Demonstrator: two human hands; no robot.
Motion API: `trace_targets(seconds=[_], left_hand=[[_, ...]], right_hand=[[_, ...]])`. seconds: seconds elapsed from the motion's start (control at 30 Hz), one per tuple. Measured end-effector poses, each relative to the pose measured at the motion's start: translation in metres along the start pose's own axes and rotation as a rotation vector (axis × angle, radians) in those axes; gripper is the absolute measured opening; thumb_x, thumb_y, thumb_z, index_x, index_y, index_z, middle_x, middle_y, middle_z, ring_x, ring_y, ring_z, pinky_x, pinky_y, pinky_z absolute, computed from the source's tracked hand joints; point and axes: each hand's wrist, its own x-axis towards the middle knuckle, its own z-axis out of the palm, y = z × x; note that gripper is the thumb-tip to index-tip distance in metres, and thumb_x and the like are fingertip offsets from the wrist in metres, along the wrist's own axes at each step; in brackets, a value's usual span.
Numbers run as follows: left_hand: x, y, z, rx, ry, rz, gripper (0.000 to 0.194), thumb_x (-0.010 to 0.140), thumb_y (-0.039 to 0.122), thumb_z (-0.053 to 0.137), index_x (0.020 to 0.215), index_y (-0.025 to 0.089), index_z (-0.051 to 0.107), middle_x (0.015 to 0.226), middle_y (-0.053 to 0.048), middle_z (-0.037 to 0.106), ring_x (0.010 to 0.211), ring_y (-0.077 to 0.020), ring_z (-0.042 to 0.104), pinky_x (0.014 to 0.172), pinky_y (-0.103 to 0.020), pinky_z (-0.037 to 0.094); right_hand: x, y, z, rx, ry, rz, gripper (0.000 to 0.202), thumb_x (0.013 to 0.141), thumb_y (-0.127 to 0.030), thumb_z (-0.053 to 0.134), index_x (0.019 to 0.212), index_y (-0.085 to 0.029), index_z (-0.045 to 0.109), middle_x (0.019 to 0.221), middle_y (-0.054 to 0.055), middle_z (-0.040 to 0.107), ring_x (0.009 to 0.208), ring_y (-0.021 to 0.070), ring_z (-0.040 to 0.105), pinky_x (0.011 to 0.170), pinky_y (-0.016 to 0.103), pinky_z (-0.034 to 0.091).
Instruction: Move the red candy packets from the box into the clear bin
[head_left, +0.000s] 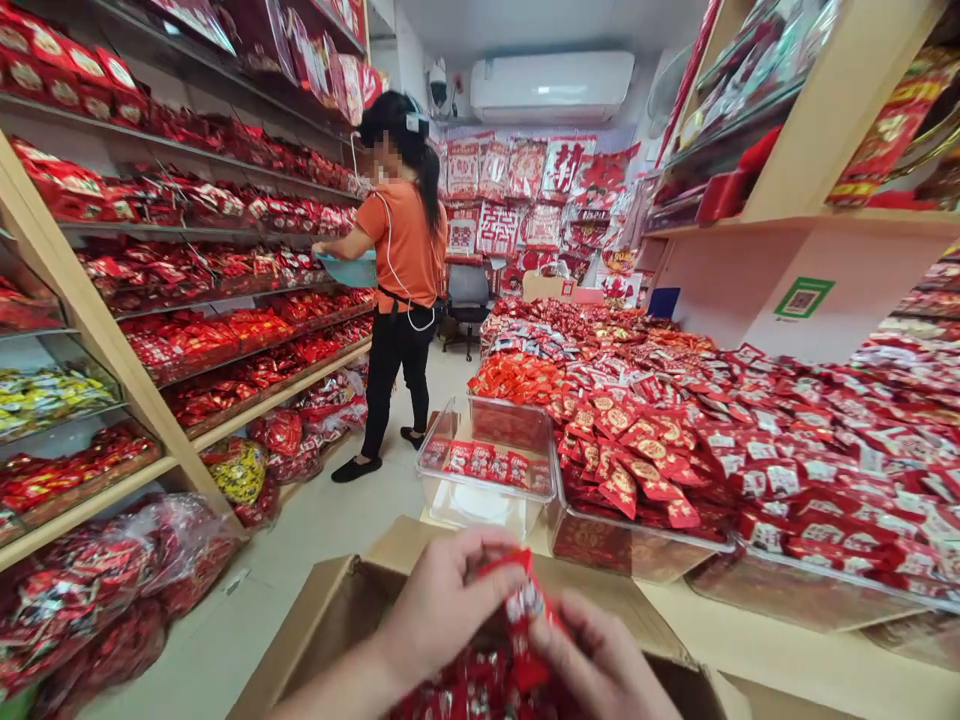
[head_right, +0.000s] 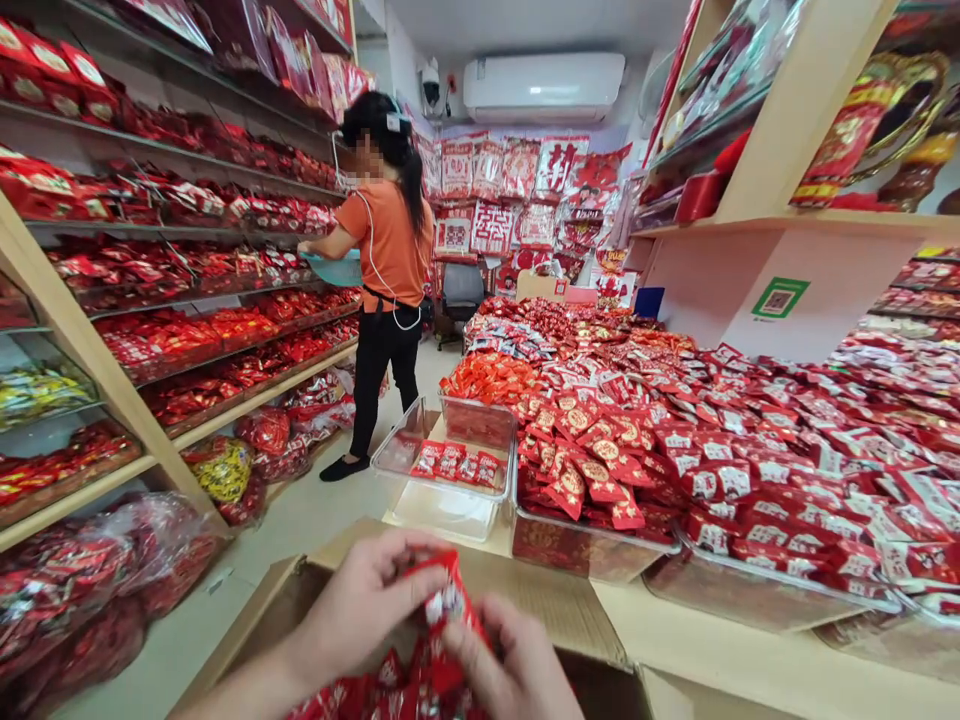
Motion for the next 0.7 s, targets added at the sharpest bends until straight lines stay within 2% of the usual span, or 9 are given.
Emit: trace_targets(seconds=[0.07,0.13,0.23,0.33,0.4,0.47,0.57,0.7], left_hand=[[0.014,0.003,0.004,-0.186,0.06,-0.005,0.023,0.069,0.026,0.061,0.089,0.015,0.058,0.067,0.0,0.063,0.06,-0.0106,0.057,0.057,-0.02,0.046],[0.025,0.003,0.007,-0.313,0.103,0.004,0.025,0.067,0.024,0.063,0.089,0.014,0.055,0.058,0.003,0.058,0.053,-0.0078,0.053,0.053,-0.018,0.043],[0.031,-0.002,0.007,-0.4,0.136,-0.02,0.027,0.069,0.024,0.062,0.092,0.014,0.053,0.056,0.004,0.057,0.051,-0.0063,0.05,0.051,-0.017,0.041],[0.03,-0.007,0.005,-0.442,0.044,-0.039,0.028,0.075,0.029,0.056,0.099,0.014,0.052,0.072,-0.001,0.063,0.065,-0.0096,0.056,0.062,-0.021,0.044],[0.028,-0.011,0.004,-0.434,-0.046,-0.042,0.03,0.074,0.028,0.058,0.1,0.014,0.053,0.084,-0.004,0.063,0.077,-0.0125,0.057,0.071,-0.023,0.044],[0.026,-0.015,0.004,-0.421,-0.066,-0.06,0.034,0.071,0.023,0.062,0.102,0.015,0.051,0.09,-0.006,0.063,0.082,-0.0138,0.057,0.075,-0.024,0.043],[0.023,-0.019,0.002,-0.458,-0.038,-0.11,0.046,0.071,0.02,0.062,0.113,0.018,0.042,0.087,-0.004,0.062,0.077,-0.0124,0.057,0.072,-0.025,0.044],[0.018,-0.021,-0.003,-0.393,-0.127,-0.134,0.053,0.069,0.015,0.061,0.117,0.023,0.041,0.079,0.001,0.055,0.063,-0.0074,0.052,0.06,-0.02,0.042]], right_hand=[[0.009,-0.011,-0.005,0.192,0.112,-0.005,0.035,0.078,-0.047,0.045,0.075,-0.014,0.057,0.064,0.0,0.055,0.059,0.0114,0.048,0.054,0.021,0.037],[0.016,-0.017,-0.008,0.23,0.178,-0.01,0.035,0.077,-0.046,0.047,0.068,-0.014,0.056,0.058,-0.002,0.05,0.055,0.0098,0.043,0.053,0.021,0.034],[0.023,-0.018,-0.009,0.264,0.213,0.001,0.034,0.077,-0.045,0.049,0.069,-0.013,0.058,0.06,-0.001,0.052,0.058,0.0105,0.044,0.056,0.021,0.034],[0.025,-0.012,-0.004,0.337,0.251,0.023,0.033,0.077,-0.044,0.048,0.071,-0.014,0.058,0.061,0.0,0.055,0.058,0.0111,0.047,0.057,0.022,0.037],[0.026,-0.008,-0.001,0.36,0.262,0.021,0.032,0.077,-0.044,0.049,0.074,-0.014,0.059,0.061,0.0,0.056,0.057,0.0117,0.049,0.057,0.023,0.039],[0.026,-0.005,0.003,0.35,0.264,0.001,0.029,0.076,-0.042,0.051,0.08,-0.015,0.059,0.067,0.002,0.058,0.063,0.0132,0.051,0.061,0.024,0.041],[0.024,-0.002,0.009,0.4,0.272,0.055,0.027,0.072,-0.04,0.058,0.087,-0.018,0.057,0.076,0.002,0.061,0.068,0.0141,0.053,0.061,0.024,0.043],[0.014,0.001,0.015,0.496,0.26,0.155,0.026,0.069,-0.039,0.061,0.083,-0.018,0.055,0.072,0.001,0.06,0.059,0.0123,0.053,0.055,0.024,0.044]])
